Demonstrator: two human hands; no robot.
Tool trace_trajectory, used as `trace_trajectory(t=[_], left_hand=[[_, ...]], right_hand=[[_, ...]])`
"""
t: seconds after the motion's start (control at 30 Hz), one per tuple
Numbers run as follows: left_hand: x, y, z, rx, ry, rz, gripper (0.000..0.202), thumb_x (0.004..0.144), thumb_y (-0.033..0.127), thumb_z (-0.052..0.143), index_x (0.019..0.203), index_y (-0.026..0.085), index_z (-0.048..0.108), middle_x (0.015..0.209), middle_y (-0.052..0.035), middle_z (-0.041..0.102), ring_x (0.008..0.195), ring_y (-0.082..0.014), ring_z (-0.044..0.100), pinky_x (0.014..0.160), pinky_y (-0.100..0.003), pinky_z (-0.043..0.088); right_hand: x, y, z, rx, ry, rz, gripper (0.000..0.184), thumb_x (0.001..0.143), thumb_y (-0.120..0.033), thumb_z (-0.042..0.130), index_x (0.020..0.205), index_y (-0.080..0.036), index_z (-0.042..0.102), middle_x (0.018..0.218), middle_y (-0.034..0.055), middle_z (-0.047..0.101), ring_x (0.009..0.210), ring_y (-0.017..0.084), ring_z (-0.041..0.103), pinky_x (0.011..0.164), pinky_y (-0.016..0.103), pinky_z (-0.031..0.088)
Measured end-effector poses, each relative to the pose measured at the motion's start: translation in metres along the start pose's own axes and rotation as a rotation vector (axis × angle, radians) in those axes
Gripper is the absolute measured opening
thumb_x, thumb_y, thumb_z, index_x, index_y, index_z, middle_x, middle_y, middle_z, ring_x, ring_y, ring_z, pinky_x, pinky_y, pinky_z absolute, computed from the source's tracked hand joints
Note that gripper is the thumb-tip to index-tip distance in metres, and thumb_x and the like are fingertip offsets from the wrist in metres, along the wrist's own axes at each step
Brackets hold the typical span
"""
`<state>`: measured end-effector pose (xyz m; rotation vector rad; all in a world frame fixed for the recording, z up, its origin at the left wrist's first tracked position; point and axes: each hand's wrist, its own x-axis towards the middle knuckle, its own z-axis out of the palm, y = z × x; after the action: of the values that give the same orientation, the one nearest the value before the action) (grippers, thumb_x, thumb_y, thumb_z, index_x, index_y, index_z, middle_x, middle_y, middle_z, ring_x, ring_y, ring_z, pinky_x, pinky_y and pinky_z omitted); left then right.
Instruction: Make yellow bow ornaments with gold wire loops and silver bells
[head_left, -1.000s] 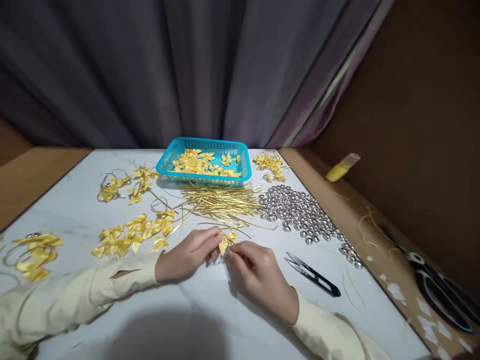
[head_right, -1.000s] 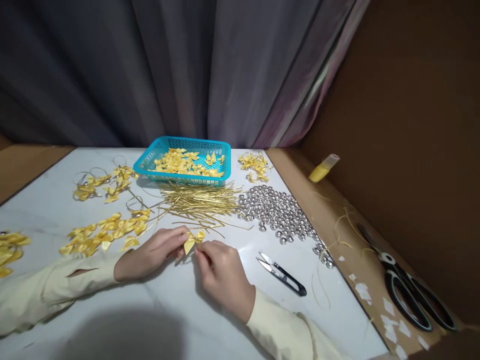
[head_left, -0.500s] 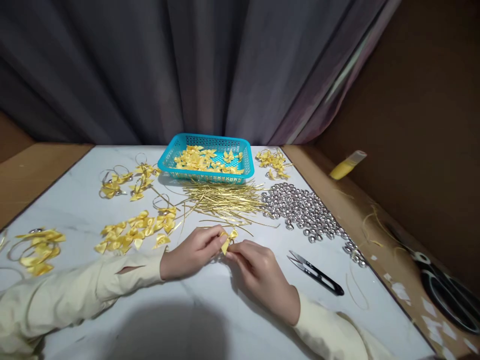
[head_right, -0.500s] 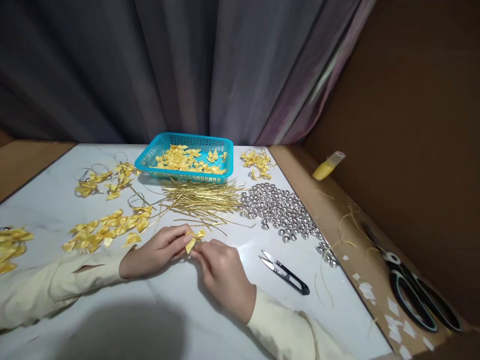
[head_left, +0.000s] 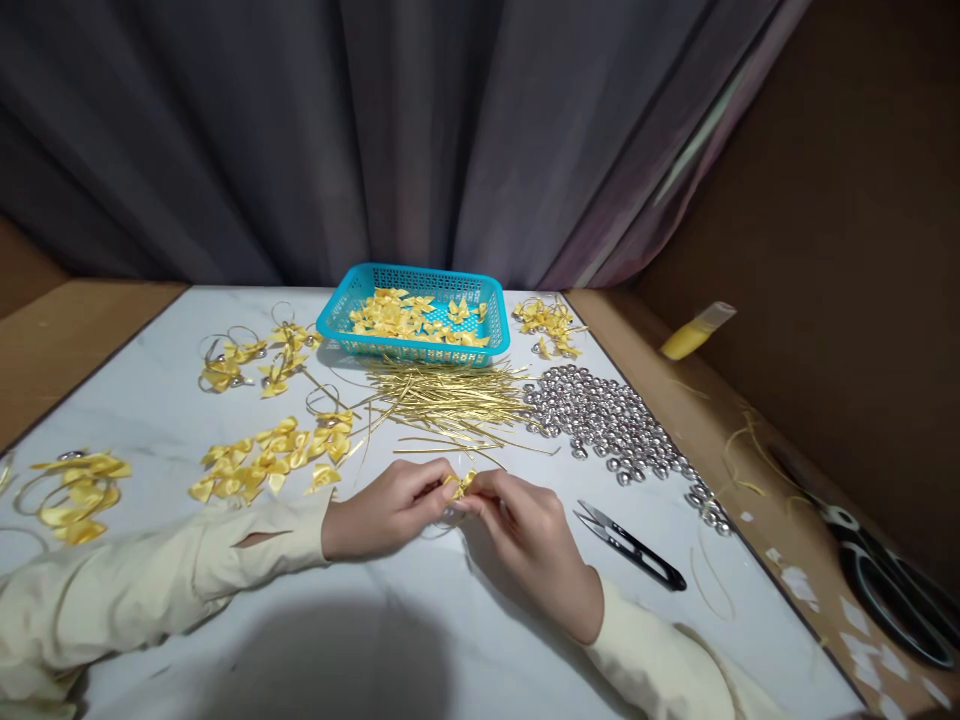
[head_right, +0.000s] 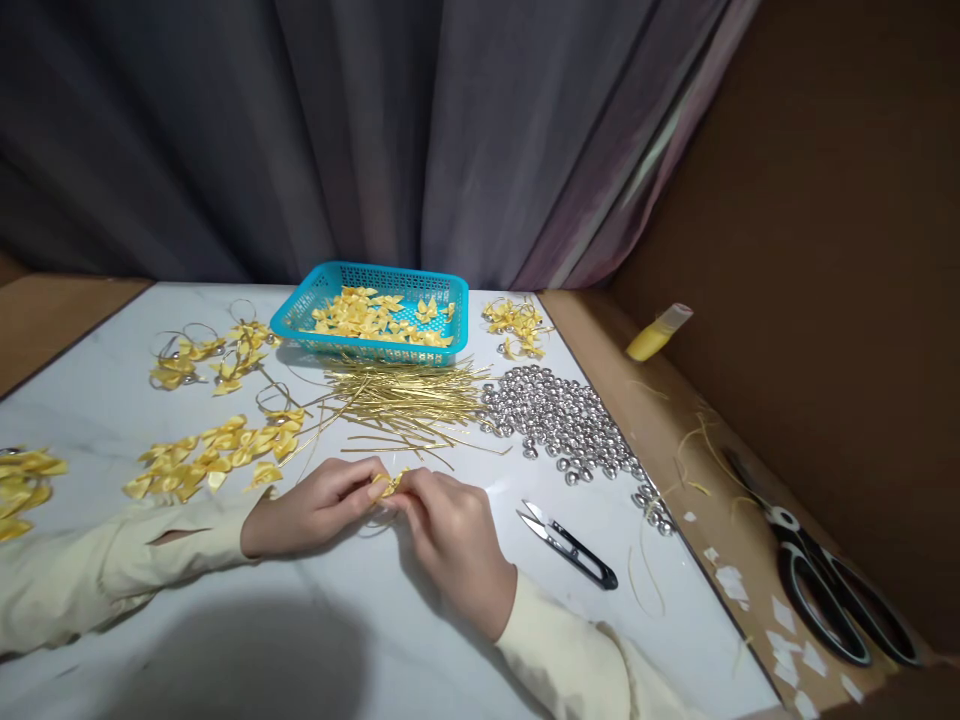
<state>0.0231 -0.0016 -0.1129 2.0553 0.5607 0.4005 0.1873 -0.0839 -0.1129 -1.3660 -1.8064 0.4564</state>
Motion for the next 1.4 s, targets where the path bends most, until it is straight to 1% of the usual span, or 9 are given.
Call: trace_trajectory(t=[0.13,0.3,0.37,0.47,0.67,0.83,1.0,1.13,1.4], left_hand=[[-0.001,-0.002,-0.001,0.039,-0.011,0.048,0.026,0.091,0.031,0.032,0.071,0.017,0.042,0.058,0.0048,0.038,0.054,-0.0098,0.036,0.052,-0.021,0.028],[-0.002,-0.005,-0.002,0.108,-0.04,0.101,0.02,0.091,0.027,0.031,0.076,0.018,0.042,0.061,0.0037,0.042,0.055,-0.0106,0.04,0.054,-0.021,0.031],[-0.002,-0.005,-0.002,0.136,-0.051,0.12,0.018,0.091,0.024,0.031,0.078,0.019,0.041,0.062,0.0035,0.043,0.055,-0.0108,0.042,0.055,-0.021,0.032],[-0.002,-0.006,-0.001,0.163,-0.074,0.149,0.017,0.091,0.023,0.031,0.077,0.019,0.039,0.061,0.0042,0.04,0.054,-0.0108,0.041,0.054,-0.021,0.031],[-0.004,-0.009,0.001,0.107,-0.159,0.254,0.014,0.091,0.022,0.032,0.08,0.018,0.04,0.063,0.0041,0.039,0.054,-0.0099,0.038,0.053,-0.021,0.031],[-0.003,-0.004,0.002,-0.016,-0.155,0.31,0.016,0.09,0.019,0.034,0.076,0.018,0.04,0.059,0.0057,0.034,0.049,-0.008,0.031,0.048,-0.019,0.028],[-0.004,0.001,0.001,-0.087,-0.165,0.288,0.017,0.089,0.019,0.035,0.073,0.018,0.039,0.057,0.0064,0.034,0.047,-0.0074,0.03,0.045,-0.019,0.027],[-0.006,0.004,0.001,-0.146,-0.18,0.21,0.02,0.09,0.021,0.034,0.071,0.018,0.039,0.054,0.0053,0.041,0.047,-0.0073,0.036,0.046,-0.018,0.03],[-0.006,0.007,0.0,-0.132,-0.136,0.182,0.022,0.089,0.022,0.037,0.067,0.017,0.041,0.05,0.0072,0.036,0.043,-0.0064,0.031,0.044,-0.018,0.027]], right_hand=[[0.003,-0.001,-0.004,0.041,0.018,0.061,0.01,0.087,-0.022,0.052,0.078,-0.018,0.052,0.068,0.0028,0.064,0.055,0.012,0.056,0.054,0.022,0.039],[0.016,-0.004,-0.021,0.424,-0.082,0.381,0.025,0.078,-0.036,0.062,0.092,-0.019,0.049,0.059,-0.0012,0.062,0.051,0.012,0.052,0.049,0.022,0.037],[0.021,-0.005,-0.028,0.531,-0.023,0.449,0.03,0.08,-0.04,0.059,0.099,-0.019,0.049,0.063,-0.001,0.062,0.053,0.012,0.052,0.05,0.021,0.037],[0.024,-0.005,-0.032,0.446,0.048,0.439,0.025,0.085,-0.041,0.051,0.093,-0.018,0.053,0.069,0.001,0.061,0.056,0.011,0.049,0.051,0.021,0.036],[0.021,-0.004,-0.019,0.23,-0.231,0.273,0.035,0.087,-0.042,0.047,0.063,-0.017,0.049,0.06,-0.0013,0.048,0.058,0.01,0.041,0.054,0.023,0.031],[0.02,-0.002,-0.013,0.435,-0.437,0.369,0.046,0.086,-0.051,0.045,0.057,-0.017,0.036,0.053,-0.0066,0.028,0.051,0.008,0.027,0.047,0.021,0.023],[0.021,-0.003,-0.015,0.677,-0.505,0.46,0.046,0.083,-0.054,0.048,0.058,-0.018,0.035,0.054,-0.007,0.026,0.05,0.007,0.024,0.045,0.021,0.02],[0.021,-0.005,-0.016,0.763,-0.486,0.476,0.042,0.084,-0.05,0.051,0.059,-0.018,0.037,0.054,-0.0069,0.028,0.048,0.007,0.024,0.043,0.021,0.019],[0.018,-0.003,-0.011,0.756,-0.295,0.525,0.04,0.085,-0.045,0.051,0.058,-0.017,0.04,0.05,-0.0076,0.028,0.045,0.006,0.022,0.042,0.022,0.018]])
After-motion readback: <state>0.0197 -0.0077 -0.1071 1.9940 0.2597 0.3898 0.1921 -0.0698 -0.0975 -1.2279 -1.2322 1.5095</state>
